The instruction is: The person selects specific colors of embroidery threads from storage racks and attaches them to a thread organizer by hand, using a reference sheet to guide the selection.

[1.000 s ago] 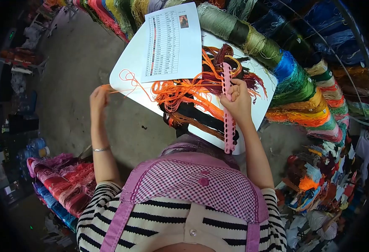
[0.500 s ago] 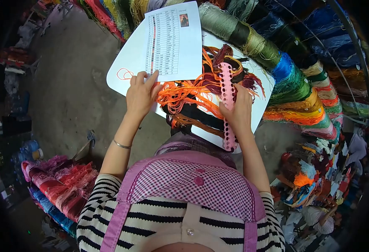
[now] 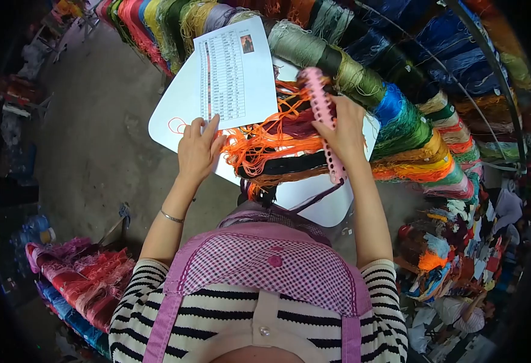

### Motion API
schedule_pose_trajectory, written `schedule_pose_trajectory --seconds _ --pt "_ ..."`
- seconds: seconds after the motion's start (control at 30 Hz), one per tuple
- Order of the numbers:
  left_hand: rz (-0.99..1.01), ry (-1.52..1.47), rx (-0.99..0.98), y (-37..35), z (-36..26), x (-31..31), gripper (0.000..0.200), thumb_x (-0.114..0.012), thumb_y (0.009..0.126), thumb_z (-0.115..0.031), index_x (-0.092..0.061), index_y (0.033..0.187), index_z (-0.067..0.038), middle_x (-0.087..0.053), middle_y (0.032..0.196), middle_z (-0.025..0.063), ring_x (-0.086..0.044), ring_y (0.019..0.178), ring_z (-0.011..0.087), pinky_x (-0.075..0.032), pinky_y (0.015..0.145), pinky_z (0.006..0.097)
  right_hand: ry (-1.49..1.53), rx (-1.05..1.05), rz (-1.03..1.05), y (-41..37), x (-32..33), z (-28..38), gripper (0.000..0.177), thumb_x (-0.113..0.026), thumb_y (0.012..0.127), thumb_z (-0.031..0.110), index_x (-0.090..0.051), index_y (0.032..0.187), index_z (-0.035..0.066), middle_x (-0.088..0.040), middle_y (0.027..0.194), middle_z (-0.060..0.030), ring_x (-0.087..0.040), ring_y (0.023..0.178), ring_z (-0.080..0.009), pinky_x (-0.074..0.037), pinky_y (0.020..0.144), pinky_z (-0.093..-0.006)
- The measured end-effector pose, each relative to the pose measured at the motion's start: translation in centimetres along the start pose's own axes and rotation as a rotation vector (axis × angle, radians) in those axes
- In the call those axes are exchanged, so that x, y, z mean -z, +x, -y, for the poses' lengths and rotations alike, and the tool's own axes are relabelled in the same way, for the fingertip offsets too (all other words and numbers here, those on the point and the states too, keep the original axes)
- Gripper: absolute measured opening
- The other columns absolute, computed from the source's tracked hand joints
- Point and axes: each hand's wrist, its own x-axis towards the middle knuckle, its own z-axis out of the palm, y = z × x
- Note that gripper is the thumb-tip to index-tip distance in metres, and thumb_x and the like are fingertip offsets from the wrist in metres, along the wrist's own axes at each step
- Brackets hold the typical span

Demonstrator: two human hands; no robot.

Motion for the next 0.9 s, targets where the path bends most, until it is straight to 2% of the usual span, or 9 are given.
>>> schedule_pose_trajectory --seconds 0.27,0.4,0.43,0.53,0.57,0.63,0.67,0.73,0.9 --pt "-0.101 0.006 -0.043 -0.7 -0.3 -0.3 0.043 -0.059 0.086 -0.03 -0.055 0.124 -0.011 -0.052 0.105 0.0112 -0.052 0.084 0.0249 -0.042 0.067 0.0377 -0.016 0.029 -0.025 -0.4 1.9 -0.7 0.048 -0.075 0.07 0.017 -0.056 0.112 0.002 -0.055 0.117 -0.0154 -0.045 0.111 -0.0343 -0.036 0.096 -0.0412" --pt "-0.014 0.012 -0.009 -0.8 -0.1 0.4 0.042 -0.057 0.087 -0.026 -0.055 0.126 -0.01 -0.054 0.108 0.0216 -0.054 0.092 0.0357 -0.045 0.075 0.0433 0.009 0.068 -0.075 1.0 5.0 -2.4 0.046 -0.076 0.07 0.016 -0.058 0.11 0.003 -0.056 0.115 -0.014 -0.048 0.108 -0.0329 -0.038 0.094 -0.0393" --pt "-0.117 -0.019 -0.061 -0.5 0.0 0.7 0.043 -0.058 0.085 -0.025 -0.056 0.126 -0.012 -0.053 0.093 0.0179 -0.052 0.082 0.0323 -0.043 0.07 0.043 0.042 0.057 -0.137 1.6 5.9 -3.5 0.045 -0.075 0.071 0.017 -0.058 0.11 0.004 -0.057 0.114 -0.0133 -0.05 0.107 -0.0315 -0.04 0.092 -0.038" --pt "-0.031 -0.118 0.131 -0.9 0.9 -0.2 0.045 -0.058 0.085 -0.021 -0.053 0.129 -0.012 -0.049 0.119 0.0232 -0.052 0.106 0.0402 -0.044 0.088 0.0451 0.136 -0.029 -0.32 5.6 12.6 -5.1 0.034 -0.07 0.078 0.016 -0.061 0.108 0.004 -0.06 0.108 -0.0116 -0.056 0.1 -0.0257 -0.046 0.083 -0.0331" --pt "-0.019 -0.175 0.227 -0.5 0.5 1.0 0.042 -0.057 0.087 -0.02 -0.052 0.127 -0.01 -0.046 0.122 0.0214 -0.052 0.107 0.0383 -0.044 0.088 0.0433 0.16 -0.04 -0.4 7.2 15.5 -5.6 0.028 -0.067 0.081 0.016 -0.062 0.105 0.003 -0.062 0.104 -0.0114 -0.059 0.095 -0.0238 -0.047 0.081 -0.0316" --pt "-0.109 -0.219 0.189 -0.3 1.7 1.0 0.034 -0.053 0.09 -0.014 -0.053 0.122 -0.003 -0.044 0.122 0.0183 -0.053 0.102 0.0353 -0.046 0.082 0.0402 0.212 0.038 -0.602 11.2 20.7 -7.4 0.017 -0.061 0.087 0.013 -0.064 0.096 0.0 -0.065 0.091 -0.0111 -0.062 0.082 -0.0192 -0.048 0.076 -0.0287" --pt "-0.144 -0.31 0.275 0.0 2.0 0.7 0.028 -0.054 0.089 -0.009 -0.058 0.115 0.0 -0.053 0.112 0.016 -0.058 0.09 0.0288 -0.048 0.076 0.036 0.203 0.094 -0.69 13.3 23.3 -8.4 0.017 -0.058 0.089 0.014 -0.064 0.094 -0.001 -0.065 0.086 -0.01 -0.062 0.081 -0.016 -0.048 0.075 -0.0277" --pt "-0.229 -0.442 0.181 0.2 2.7 0.4 0.022 -0.054 0.088 -0.005 -0.059 0.109 0.001 -0.048 0.102 0.01 -0.049 0.071 0.0155 -0.043 0.059 0.0274 0.33 0.028 -0.688 16.9 28.8 -9.4 0.02 -0.055 0.092 0.015 -0.065 0.095 -0.002 -0.066 0.085 -0.0068 -0.063 0.082 -0.012 -0.049 0.073 -0.0261" --pt "-0.168 -0.526 0.174 2.3 -0.5 1.3 0.017 -0.053 0.086 0.0 -0.062 0.101 0.002 -0.048 0.098 0.0093 -0.049 0.071 0.0159 -0.042 0.059 0.0275 0.584 0.076 -0.788 25.5 35.1 -12.6 0.019 -0.055 0.091 0.007 -0.065 0.104 -0.001 -0.067 0.094 -0.008 -0.064 0.086 -0.0136 -0.052 0.076 -0.0243"
